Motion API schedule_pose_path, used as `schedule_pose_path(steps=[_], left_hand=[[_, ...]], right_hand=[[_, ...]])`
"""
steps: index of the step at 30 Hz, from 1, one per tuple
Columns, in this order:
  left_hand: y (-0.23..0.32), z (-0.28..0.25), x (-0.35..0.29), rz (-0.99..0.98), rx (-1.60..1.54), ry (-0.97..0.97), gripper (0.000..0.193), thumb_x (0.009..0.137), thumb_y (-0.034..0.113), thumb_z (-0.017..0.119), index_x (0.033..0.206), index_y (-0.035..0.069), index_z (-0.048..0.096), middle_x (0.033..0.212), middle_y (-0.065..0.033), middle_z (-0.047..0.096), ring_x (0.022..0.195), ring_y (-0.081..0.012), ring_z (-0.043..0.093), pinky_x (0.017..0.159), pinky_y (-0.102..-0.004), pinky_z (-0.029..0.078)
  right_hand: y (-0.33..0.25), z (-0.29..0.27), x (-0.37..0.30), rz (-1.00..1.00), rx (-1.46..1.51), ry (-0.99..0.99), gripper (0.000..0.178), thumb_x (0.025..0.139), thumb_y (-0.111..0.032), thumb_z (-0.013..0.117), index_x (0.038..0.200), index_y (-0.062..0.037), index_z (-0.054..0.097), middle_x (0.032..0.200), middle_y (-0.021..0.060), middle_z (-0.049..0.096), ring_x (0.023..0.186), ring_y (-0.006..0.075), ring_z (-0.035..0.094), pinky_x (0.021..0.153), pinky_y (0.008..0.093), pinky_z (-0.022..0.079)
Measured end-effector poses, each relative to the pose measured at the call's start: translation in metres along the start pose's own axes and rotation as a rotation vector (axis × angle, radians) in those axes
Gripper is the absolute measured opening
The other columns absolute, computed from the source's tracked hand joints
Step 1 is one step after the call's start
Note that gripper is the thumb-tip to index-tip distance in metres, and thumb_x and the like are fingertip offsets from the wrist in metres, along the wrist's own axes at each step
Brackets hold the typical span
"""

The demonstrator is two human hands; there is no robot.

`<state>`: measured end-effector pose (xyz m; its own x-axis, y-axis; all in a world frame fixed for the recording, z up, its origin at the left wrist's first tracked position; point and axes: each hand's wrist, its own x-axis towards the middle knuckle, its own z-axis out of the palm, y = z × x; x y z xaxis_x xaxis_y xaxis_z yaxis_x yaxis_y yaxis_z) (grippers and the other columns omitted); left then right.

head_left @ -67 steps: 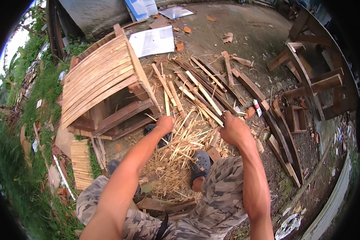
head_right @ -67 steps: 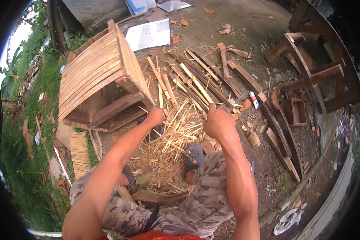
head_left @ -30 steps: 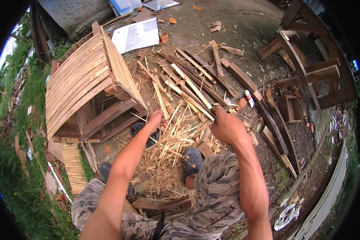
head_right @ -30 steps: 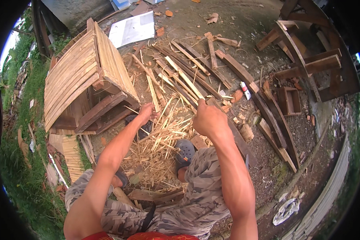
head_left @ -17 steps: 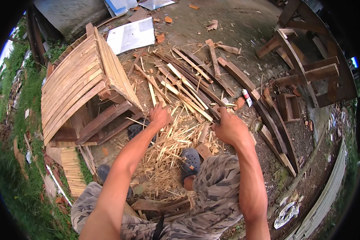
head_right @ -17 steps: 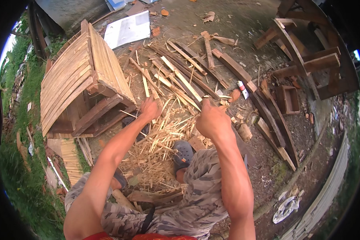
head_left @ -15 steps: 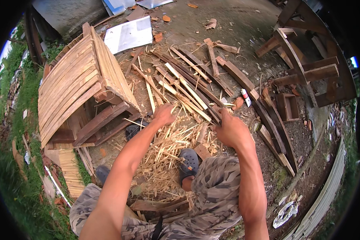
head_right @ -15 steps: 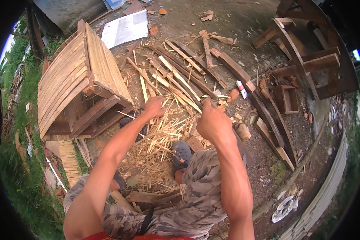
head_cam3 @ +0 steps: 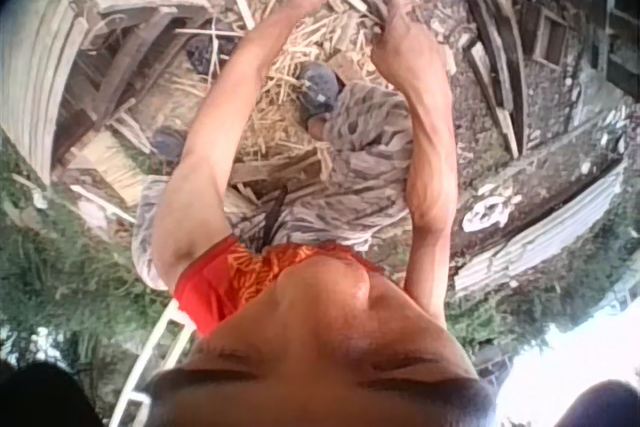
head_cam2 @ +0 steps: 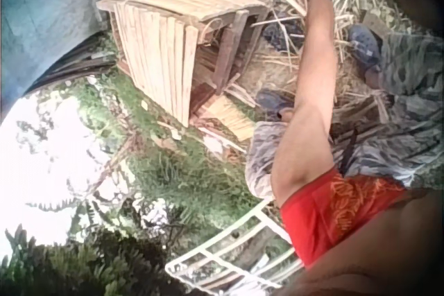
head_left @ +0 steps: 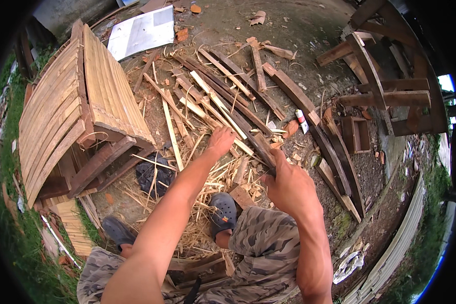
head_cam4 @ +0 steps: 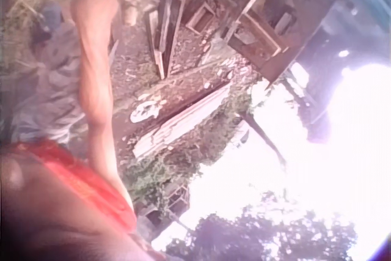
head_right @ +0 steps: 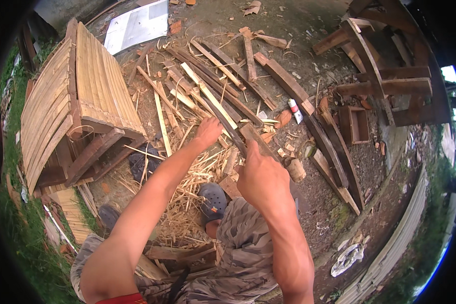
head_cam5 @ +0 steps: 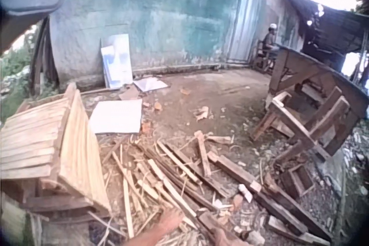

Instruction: The person sits on the ground and uses a knife to split thin wooden sticks into smaller pieces. They repeatedly hold a stick with one hand and strike it with the knife in the other hand, accumulating wood shavings. The person also picks up and moves wooden planks and debris around the work area.

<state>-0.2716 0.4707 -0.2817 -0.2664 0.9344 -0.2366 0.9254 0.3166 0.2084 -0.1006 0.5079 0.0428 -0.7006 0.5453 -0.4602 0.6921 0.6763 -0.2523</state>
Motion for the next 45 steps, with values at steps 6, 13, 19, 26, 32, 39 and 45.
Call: schedule_pose_path(steps=[6,13,19,26,32,39,45], left_hand=[[0.003,0.006,-0.010,0.023,0.087,0.087,0.020,0.085,0.012,0.058,0.102,0.011,0.069,0.106,-0.0064,0.064,0.111,-0.0220,0.057,0.096,-0.0383,0.042],[-0.009,-0.034,-0.024,0.180,0.121,0.319,0.015,0.093,0.023,0.058,0.100,0.012,0.065,0.095,-0.0026,0.064,0.099,-0.0199,0.059,0.084,-0.0376,0.041],[-0.022,-0.138,-0.075,0.163,0.034,0.774,0.014,0.097,0.022,0.055,0.102,0.010,0.061,0.075,-0.0052,0.062,0.064,-0.0167,0.058,0.053,-0.0311,0.043],[-0.005,-0.205,-0.255,-0.296,-0.499,1.113,0.022,0.083,0.023,0.069,0.084,0.001,0.069,0.073,-0.0110,0.070,0.067,-0.0211,0.070,0.059,-0.0356,0.054],[0.022,-0.174,-0.420,-1.054,-0.814,0.713,0.049,0.091,0.038,0.060,0.070,-0.006,0.067,0.060,-0.0171,0.066,0.057,-0.0282,0.068,0.058,-0.0410,0.052],[0.074,-0.087,-0.549,-1.349,-0.678,0.382,0.039,0.096,0.031,0.055,0.089,-0.004,0.069,0.067,-0.0085,0.070,0.058,-0.0173,0.068,0.052,-0.0318,0.052],[0.104,-0.050,-0.577,-1.401,-0.912,0.660,0.041,0.098,0.031,0.051,0.113,-0.005,0.064,0.083,-0.0128,0.073,0.064,-0.0171,0.070,0.056,-0.0300,0.056]], right_hand=[[0.001,-0.001,-0.002,0.007,-0.006,0.006,0.050,0.086,-0.015,0.063,0.129,0.0016,0.044,0.084,0.0264,0.069,0.086,0.0437,0.068,0.077,0.0522,0.052],[0.004,-0.011,-0.009,0.087,0.139,0.211,0.051,0.087,-0.018,0.063,0.132,0.0001,0.044,0.086,0.0275,0.069,0.086,0.0452,0.068,0.078,0.0516,0.052],[0.003,-0.021,-0.020,0.090,0.360,0.488,0.051,0.091,-0.019,0.061,0.135,-0.0002,0.045,0.089,0.0307,0.067,0.088,0.0464,0.067,0.079,0.0526,0.050],[0.009,-0.007,-0.026,0.061,0.392,0.484,0.050,0.090,-0.023,0.064,0.134,-0.0017,0.051,0.108,0.0330,0.063,0.111,0.0455,0.059,0.093,0.0473,0.047],[0.014,0.012,-0.025,-0.117,0.219,0.428,0.053,0.088,-0.031,0.065,0.131,-0.0016,0.054,0.100,0.0250,0.070,0.107,0.0401,0.064,0.105,0.0476,0.033],[0.007,0.022,-0.024,-0.261,0.080,0.329,0.057,0.086,-0.034,0.068,0.136,-0.0118,0.053,0.118,0.0202,0.067,0.114,0.0372,0.062,0.097,0.0527,0.041],[-0.019,0.030,-0.040,-0.372,0.034,0.241,0.054,0.085,-0.025,0.067,0.132,-0.0050,0.053,0.109,0.0282,0.067,0.106,0.0416,0.064,0.093,0.0447,0.049]])
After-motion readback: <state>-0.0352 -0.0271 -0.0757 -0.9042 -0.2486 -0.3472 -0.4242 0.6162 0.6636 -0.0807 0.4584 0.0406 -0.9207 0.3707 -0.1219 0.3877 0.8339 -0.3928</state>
